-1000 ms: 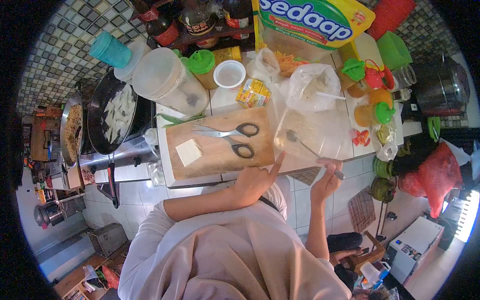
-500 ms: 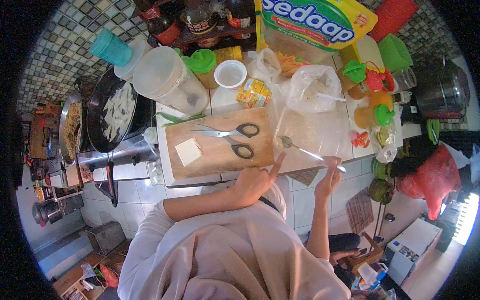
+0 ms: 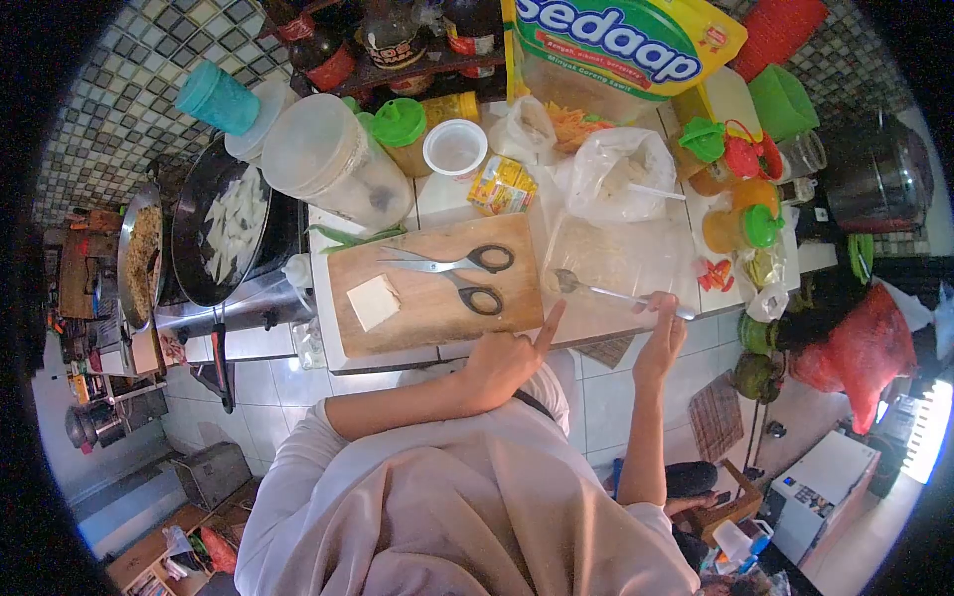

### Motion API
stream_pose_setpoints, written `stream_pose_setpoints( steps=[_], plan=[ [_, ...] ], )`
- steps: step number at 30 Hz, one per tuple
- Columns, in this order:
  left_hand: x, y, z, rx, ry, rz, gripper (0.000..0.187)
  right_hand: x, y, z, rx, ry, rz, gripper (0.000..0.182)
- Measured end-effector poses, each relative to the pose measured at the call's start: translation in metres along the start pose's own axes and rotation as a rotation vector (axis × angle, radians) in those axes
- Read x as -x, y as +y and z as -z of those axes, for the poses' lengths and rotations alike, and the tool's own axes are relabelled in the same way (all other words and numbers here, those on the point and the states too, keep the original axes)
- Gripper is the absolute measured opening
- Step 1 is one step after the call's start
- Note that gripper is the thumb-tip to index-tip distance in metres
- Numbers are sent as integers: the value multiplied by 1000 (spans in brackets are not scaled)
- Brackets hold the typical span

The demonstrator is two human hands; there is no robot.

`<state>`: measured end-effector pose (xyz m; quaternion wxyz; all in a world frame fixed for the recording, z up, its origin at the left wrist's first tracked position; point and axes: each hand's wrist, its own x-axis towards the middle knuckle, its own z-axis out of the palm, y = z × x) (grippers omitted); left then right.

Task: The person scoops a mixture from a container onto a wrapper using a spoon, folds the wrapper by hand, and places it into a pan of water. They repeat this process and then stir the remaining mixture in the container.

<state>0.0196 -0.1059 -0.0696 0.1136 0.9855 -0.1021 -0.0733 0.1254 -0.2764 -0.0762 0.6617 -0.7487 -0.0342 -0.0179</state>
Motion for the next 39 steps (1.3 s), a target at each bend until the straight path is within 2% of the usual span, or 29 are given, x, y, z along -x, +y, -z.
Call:
stream_pose_setpoints(
  steps=[7, 11, 14, 17, 19, 20, 23, 25, 26, 28, 29, 30, 32, 33, 34, 35, 36, 37, 39],
  plan=[
    [1, -2, -5, -18, 32, -21, 79, -5, -6, -1, -24, -7, -51, 31],
    [1, -1, -3, -24, 62, -17, 83, -8, 0, 2, -21, -8, -60, 30],
    [1, -1, -3, -9, 30, -4, 83, -6, 3, 2, -119, 23, -83, 29],
    [2, -2, -5, -32, 52, -33, 78, -6, 1, 2, -194, 82, -154, 28],
    [2, -3, -6, 24, 110, -31, 78, -8, -2, 3, -351, 247, -177, 24],
    [2, -4, -4, 19, 114, -33, 78, -10, -3, 6, -356, 247, -171, 24],
    [4, -7, 10, 187, 17, -51, 72, -16, -11, 13, -452, 253, -176, 21],
    [7, -11, 16, 502, 291, -104, 64, -17, -34, 9, -521, 281, -160, 20],
    [7, -13, 19, 497, 294, -107, 64, -19, -37, 11, -525, 281, -155, 20],
    [4, -19, 25, 1039, 312, 94, 53, -21, -41, 16, -567, 203, -12, 18],
    [3, -22, 31, 1208, 305, 192, 44, -21, -45, 15, -568, 201, -9, 18],
    [1, -26, 28, 1207, 310, 192, 44, -20, -50, 11, -601, 197, 48, 20],
    [-4, -36, 20, 1673, 423, 239, 42, -16, -63, 2, -636, 189, 107, 21],
    [-1, -44, 33, 1667, 310, 301, 42, -12, -70, -4, -616, 144, 173, 23],
    [1, -47, 40, 1666, 317, 300, 42, -9, -75, -10, -595, 99, 239, 26],
    [2, -49, 45, 1794, 316, 357, 41, -7, -77, -13, -598, 93, 242, 26],
    [3, -52, 48, 1922, 313, 414, 41, -4, -78, -15, -534, 16, 334, 27],
    [6, -58, 49, 1840, 248, 453, 39, -3, -79, -18, -469, -60, 426, 28],
    [9, -60, 51, 1877, 292, 467, 36, -1, -80, -26, -384, -86, 499, 30]
  ],
)
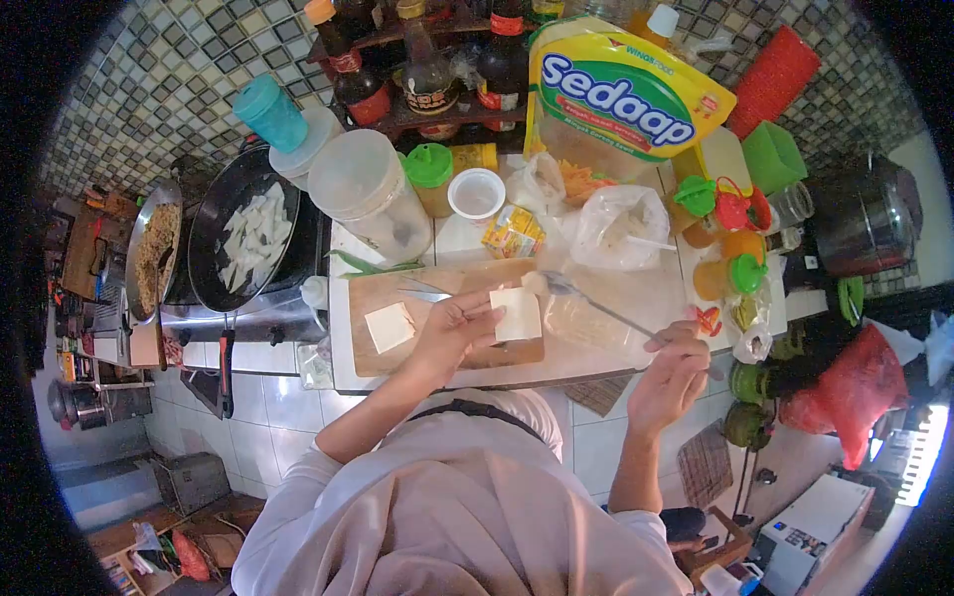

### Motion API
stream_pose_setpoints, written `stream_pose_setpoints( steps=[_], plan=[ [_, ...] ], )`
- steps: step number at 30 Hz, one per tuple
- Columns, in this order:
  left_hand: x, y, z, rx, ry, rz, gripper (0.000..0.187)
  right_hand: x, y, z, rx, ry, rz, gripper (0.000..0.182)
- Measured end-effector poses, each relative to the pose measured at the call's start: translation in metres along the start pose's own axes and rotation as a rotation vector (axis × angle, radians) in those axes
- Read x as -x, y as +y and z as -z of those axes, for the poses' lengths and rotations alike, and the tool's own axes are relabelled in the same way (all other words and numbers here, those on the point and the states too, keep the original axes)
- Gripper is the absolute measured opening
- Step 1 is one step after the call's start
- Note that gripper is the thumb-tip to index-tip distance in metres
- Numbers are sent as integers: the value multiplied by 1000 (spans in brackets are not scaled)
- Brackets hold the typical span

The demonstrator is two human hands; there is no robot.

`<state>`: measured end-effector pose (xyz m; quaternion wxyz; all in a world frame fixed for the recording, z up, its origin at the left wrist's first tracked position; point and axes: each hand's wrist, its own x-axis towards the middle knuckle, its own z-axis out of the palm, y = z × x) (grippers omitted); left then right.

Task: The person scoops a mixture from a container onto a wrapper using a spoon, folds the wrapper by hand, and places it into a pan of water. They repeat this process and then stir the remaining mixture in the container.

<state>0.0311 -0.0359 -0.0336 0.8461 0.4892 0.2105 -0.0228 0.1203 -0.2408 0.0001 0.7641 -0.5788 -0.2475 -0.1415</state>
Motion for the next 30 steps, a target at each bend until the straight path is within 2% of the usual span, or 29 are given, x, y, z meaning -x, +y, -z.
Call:
stream_pose_setpoints(
  steps=[7, 11, 13, 17, 19, 23, 26, 28, 30],
  plan=[
    [1, 3, 10, 313, -29, -15, 23, 7, 5, -10, 188, -175, 209, 38],
    [9, 20, 0, 410, 17, 26, 19, 7, -2, -12, 351, -268, 236, 41],
    [8, 16, 5, 457, -90, -22, 17, 8, -4, -14, 385, -236, 253, 44],
    [2, 4, 13, 499, -107, -35, 16, 6, -8, -13, 297, -276, 281, 42],
    [2, 7, 8, 469, 4, -4, 16, 3, -13, -15, 383, -382, 291, 40],
    [3, 10, 8, 468, -20, 11, 17, 5, -11, -13, 331, -362, 314, 38],
    [2, 12, 6, 456, -36, -7, 17, 5, -12, -10, 410, -420, 307, 36],
    [2, 10, 10, 427, -16, 28, 18, 5, -12, -11, 343, -343, 334, 37],
    [3, 10, 9, 432, -16, 24, 18, 4, -13, -13, 363, -374, 328, 36]
  ],
)
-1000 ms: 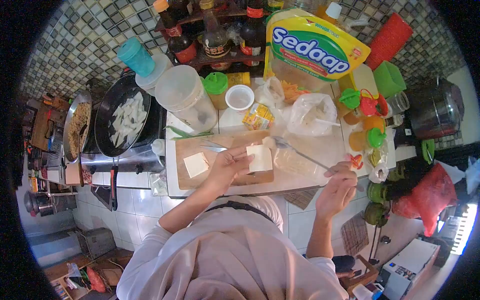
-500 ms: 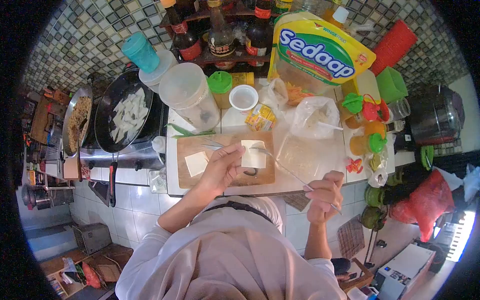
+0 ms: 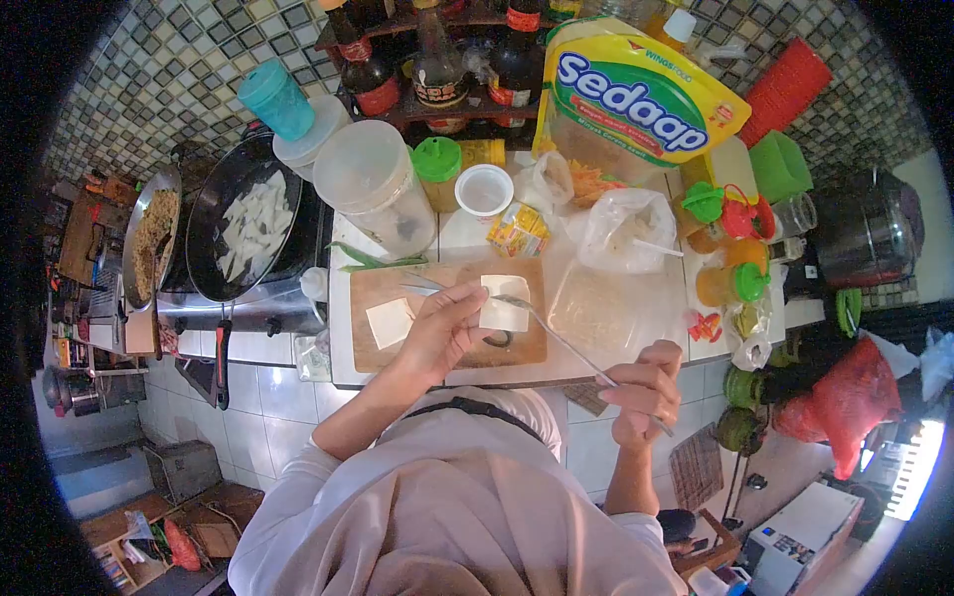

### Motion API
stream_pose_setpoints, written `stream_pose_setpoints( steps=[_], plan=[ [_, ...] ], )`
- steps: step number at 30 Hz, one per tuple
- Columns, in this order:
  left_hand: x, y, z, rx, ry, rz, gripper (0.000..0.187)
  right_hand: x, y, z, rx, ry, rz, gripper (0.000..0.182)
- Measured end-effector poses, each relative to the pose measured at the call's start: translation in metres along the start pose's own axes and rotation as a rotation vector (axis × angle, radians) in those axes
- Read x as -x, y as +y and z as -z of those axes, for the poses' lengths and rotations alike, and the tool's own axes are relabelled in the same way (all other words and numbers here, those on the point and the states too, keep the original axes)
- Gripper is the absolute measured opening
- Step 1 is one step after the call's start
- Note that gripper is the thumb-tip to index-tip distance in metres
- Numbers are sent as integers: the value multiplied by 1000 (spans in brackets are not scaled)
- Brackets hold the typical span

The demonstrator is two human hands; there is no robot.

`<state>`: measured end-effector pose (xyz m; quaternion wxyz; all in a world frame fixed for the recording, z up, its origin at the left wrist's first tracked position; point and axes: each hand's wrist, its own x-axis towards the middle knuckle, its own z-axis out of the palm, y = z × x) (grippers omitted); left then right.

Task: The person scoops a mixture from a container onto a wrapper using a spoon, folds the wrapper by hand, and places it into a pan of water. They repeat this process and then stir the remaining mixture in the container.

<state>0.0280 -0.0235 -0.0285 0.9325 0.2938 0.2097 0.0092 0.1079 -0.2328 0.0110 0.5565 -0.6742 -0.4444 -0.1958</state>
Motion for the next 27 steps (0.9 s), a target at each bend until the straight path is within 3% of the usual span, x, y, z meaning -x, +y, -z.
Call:
stream_pose_setpoints(
  steps=[8, 11, 13, 17, 19, 23, 27],
  plan=[
    [-1, 0, 0, 47, -45, 25, 20, 0, 1, 1, 18, -69, -24, 37],
    [0, 3, 0, 43, -40, 50, 22, 3, 3, 1, -16, 9, -6, 39],
    [0, 5, -3, 63, -9, 104, 22, 3, 5, 4, 33, -82, 2, 38],
    [-1, 5, -1, 134, -33, 151, 23, 3, 6, 7, -27, -7, 42, 39],
    [-3, 3, -1, 131, -25, 165, 25, -3, 3, 9, 20, -158, 39, 39],
    [-3, 4, 1, 122, -18, 185, 26, -2, 6, 6, -45, -46, 100, 37],
    [-4, 5, -1, 139, -55, 175, 23, -4, 4, 9, 42, -175, 98, 38]
  ],
)
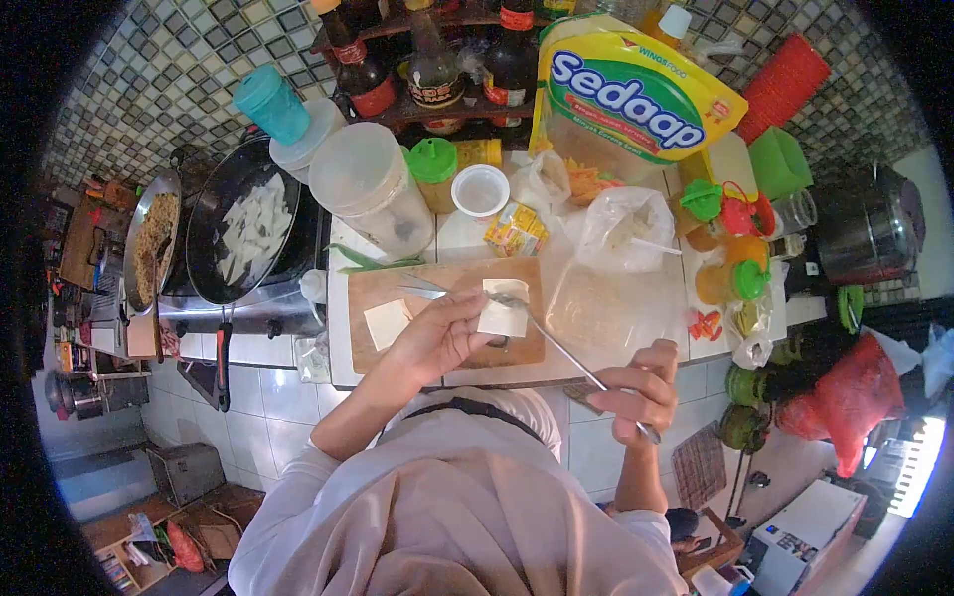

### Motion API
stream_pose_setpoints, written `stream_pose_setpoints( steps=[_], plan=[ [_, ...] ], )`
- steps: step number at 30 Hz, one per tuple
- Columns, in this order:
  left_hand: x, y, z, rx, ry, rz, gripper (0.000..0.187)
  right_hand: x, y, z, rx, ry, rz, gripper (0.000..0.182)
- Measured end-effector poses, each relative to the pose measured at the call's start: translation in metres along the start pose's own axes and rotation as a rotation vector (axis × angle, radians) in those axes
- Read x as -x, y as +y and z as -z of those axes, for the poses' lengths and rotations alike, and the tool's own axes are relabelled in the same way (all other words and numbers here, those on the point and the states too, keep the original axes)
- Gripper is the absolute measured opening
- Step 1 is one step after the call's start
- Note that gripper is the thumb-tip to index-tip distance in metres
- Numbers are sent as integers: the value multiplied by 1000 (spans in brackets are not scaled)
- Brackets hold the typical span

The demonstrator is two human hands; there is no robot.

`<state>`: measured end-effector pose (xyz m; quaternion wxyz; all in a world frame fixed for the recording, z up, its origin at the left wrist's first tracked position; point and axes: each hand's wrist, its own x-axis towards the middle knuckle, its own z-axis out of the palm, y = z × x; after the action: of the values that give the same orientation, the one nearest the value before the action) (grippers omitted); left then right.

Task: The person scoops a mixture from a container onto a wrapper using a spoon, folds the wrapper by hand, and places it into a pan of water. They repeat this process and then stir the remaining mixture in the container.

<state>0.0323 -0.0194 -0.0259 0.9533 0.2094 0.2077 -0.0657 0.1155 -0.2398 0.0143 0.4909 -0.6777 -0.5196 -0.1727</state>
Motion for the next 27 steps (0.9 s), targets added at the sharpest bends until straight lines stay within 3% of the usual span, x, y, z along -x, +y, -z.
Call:
stream_pose_setpoints(
  steps=[2, 6, 8, 12, 16, 19, 22, 27],
  plan=[
    [0, 0, 3, 25, 3, -10, 21, 1, 1, -1, -54, 118, 20, 40],
    [4, 2, -2, 13, 26, -7, 22, -3, -2, 3, 13, 45, 46, 40],
    [7, 3, -5, -8, 56, -1, 22, -4, -4, 3, -30, 177, 113, 39],
    [3, 0, -4, 6, 23, -6, 24, -2, -3, 6, 6, 55, 61, 38],
    [4, 1, 0, 2, 1, -7, 25, -2, -4, 7, -46, 118, 63, 38],
    [4, 1, -4, 5, 28, -13, 25, 1, 1, 5, -17, 77, 10, 35],
    [5, 1, -1, 30, 2, -5, 25, 5, 6, 1, -133, 221, -89, 31],
    [11, 1, -8, 68, 22, -8, 24, 20, 25, -13, -622, 346, -448, 30]
  ],
)
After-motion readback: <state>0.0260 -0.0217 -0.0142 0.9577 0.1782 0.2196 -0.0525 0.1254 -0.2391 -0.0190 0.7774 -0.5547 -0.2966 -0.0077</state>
